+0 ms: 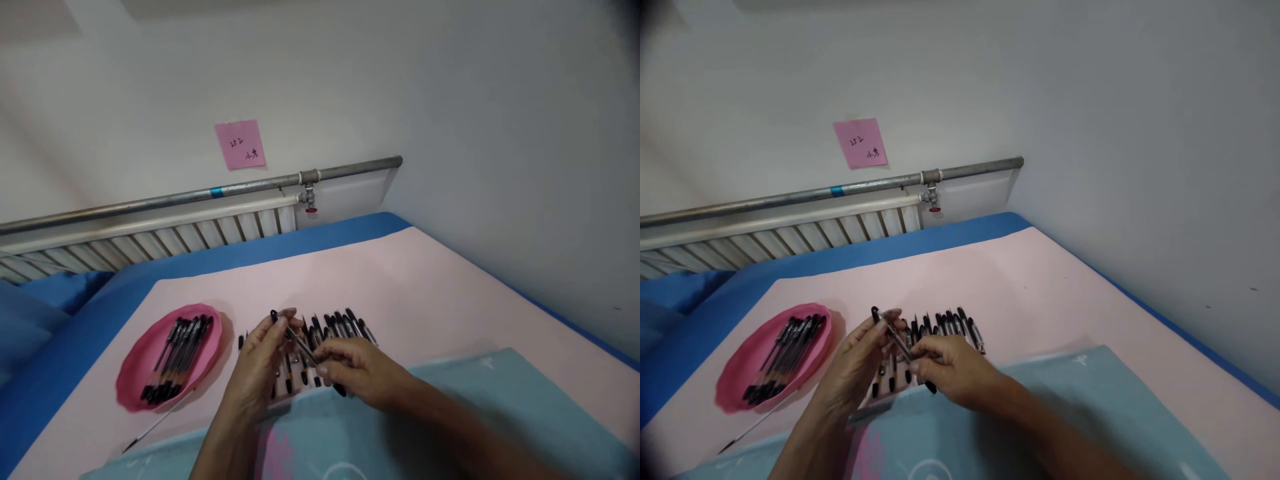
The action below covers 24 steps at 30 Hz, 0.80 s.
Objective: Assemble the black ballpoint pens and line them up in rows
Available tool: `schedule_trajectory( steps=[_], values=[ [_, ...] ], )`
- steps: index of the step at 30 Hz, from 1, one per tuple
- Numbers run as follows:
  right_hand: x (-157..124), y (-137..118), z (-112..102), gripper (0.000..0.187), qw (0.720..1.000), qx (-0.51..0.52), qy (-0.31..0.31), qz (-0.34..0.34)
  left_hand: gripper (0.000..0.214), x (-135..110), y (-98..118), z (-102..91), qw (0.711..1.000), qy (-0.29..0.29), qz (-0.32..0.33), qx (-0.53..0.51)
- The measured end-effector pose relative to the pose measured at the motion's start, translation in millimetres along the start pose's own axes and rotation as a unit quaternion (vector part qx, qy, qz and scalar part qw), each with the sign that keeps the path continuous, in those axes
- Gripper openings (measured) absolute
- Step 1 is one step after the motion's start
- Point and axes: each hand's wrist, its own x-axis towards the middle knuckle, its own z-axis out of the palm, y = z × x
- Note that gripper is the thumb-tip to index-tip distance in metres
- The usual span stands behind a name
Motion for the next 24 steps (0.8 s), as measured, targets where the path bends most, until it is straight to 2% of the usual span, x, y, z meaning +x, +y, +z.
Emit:
schedule_trajectory(
  steps=[4, 8, 9, 12, 15, 17, 24],
  values=[
    [-1, -1, -1, 0.013, 0.999, -0.049, -0.014, 0.004, 0.025, 7, 10, -9.5, 0.997, 0.057, 0.021, -0.037],
    [-1, -1, -4, 0.014, 0.997, -0.077, -0.022, 0.018, 0.019, 16, 23, -33.3, 0.978, 0.151, 0.075, -0.121],
    [-1, 0, -4, 0.015, 0.997, -0.076, -0.022, 0.021, 0.017, 17, 25, -38.0, 0.974, 0.155, 0.079, -0.143],
    [0, 1, -5, 0.017, 0.998, -0.051, -0.023, 0.031, 0.014, 15, 25, -39.4, 0.982, 0.097, 0.04, -0.154],
    [1, 0, -5, 0.015, 0.998, -0.007, -0.041, 0.039, 0.023, 8, 17, -24.8, 0.995, 0.006, -0.034, -0.098],
    [1, -3, -4, 0.014, 0.997, 0.025, -0.053, 0.04, 0.024, 4, 11, -14.9, 0.995, -0.03, -0.06, -0.078],
    [1, -7, -5, 0.015, 0.989, 0.107, -0.092, 0.053, 0.018, 3, 6, -8.2, 0.994, -0.011, -0.021, -0.11]
  ],
)
